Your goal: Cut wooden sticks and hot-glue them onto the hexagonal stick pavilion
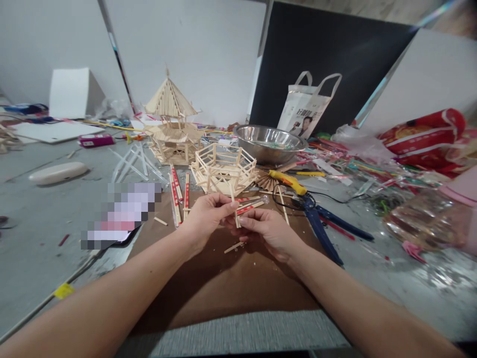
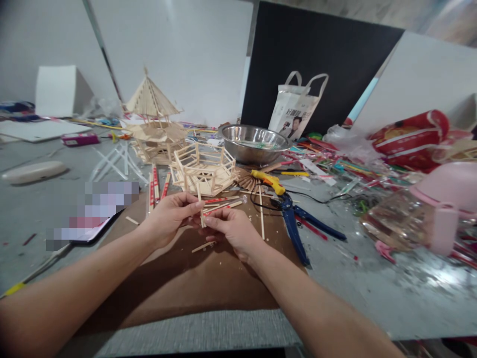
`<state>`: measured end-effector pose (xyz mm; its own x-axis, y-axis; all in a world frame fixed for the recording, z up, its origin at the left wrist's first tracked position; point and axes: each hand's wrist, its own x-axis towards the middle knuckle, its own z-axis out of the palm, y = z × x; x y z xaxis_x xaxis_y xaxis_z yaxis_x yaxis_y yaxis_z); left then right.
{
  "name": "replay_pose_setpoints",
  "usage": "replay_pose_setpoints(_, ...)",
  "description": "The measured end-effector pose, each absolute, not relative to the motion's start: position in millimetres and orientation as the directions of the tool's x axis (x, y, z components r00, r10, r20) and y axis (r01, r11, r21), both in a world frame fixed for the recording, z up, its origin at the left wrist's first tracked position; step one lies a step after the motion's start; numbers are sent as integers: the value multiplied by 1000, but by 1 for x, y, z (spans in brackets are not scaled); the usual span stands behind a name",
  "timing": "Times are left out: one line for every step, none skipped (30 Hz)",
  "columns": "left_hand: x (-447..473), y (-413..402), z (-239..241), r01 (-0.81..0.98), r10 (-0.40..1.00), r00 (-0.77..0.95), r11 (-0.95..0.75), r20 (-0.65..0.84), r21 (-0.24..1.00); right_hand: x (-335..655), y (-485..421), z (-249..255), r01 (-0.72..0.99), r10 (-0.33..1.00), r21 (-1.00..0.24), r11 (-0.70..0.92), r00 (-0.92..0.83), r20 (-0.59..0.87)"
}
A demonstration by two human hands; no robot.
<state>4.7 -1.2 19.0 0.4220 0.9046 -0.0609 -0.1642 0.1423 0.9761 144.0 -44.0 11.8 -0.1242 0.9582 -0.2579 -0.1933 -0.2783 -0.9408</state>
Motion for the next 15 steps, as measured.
replay_pose_setpoints(4,-1,20,-163,909,412,139,-61,977,146,-43,12,-175,960,-945,-275,-111,-259)
replay_pose_setpoints(4,0,21,-159,912,406,134,-59,978,147,-42,12,-157,963,-951,-265,-89,-254)
replay_pose_setpoints(3,0,22,-146,910,409,131,-61,980,149,-42,13,-137,968,-959,-249,-59,-243)
replay_pose_setpoints(2,1,22,-121,902,427,132,-68,984,152,-41,14,-115,974,-967,-227,-23,-226)
replay_pose_setpoints(2,1,23,-85,887,455,132,-79,988,154,-40,15,-96,979,-975,-201,12,-203)
replay_pose_setpoints(1,1,22,-40,867,491,127,-91,991,156,-40,16,-84,984,-981,-173,39,-176)
replay_pose_setpoints(1,2,22,12,843,527,113,-102,994,158,-39,18,-76,987,-986,-149,51,-153)
replay_pose_setpoints(0,2,21,68,819,563,88,-111,994,159,-39,19,-74,990,-989,-126,50,-130)
replay_pose_setpoints(0,2,20,122,798,592,52,-115,991,161,-39,21,-75,993,-991,-108,40,-111)
replay_pose_setpoints(0,2,20,172,782,613,7,-112,985,162,-39,22,-78,995,-992,-95,26,-97)
replay_pose_setpoints(-1,2,20,221,770,629,-44,-108,974,163,-39,22,-77,996,-993,-88,12,-89)
replay_pose_setpoints(-1,1,20,273,761,641,-102,-102,957,163,-40,22,-72,996,-993,-89,-3,-89)
replay_pose_setpoints(-2,1,21,325,758,645,-163,-92,932,164,-40,22,-63,995,-993,-95,-14,-95)
replay_pose_setpoints(-2,0,22,373,760,645,-223,-79,900,164,-40,21,-52,994,-993,-104,-22,-103)
replay_pose_setpoints(-2,0,24,415,761,646,-281,-63,865,165,-40,19,-38,993,-992,-116,-26,-115)
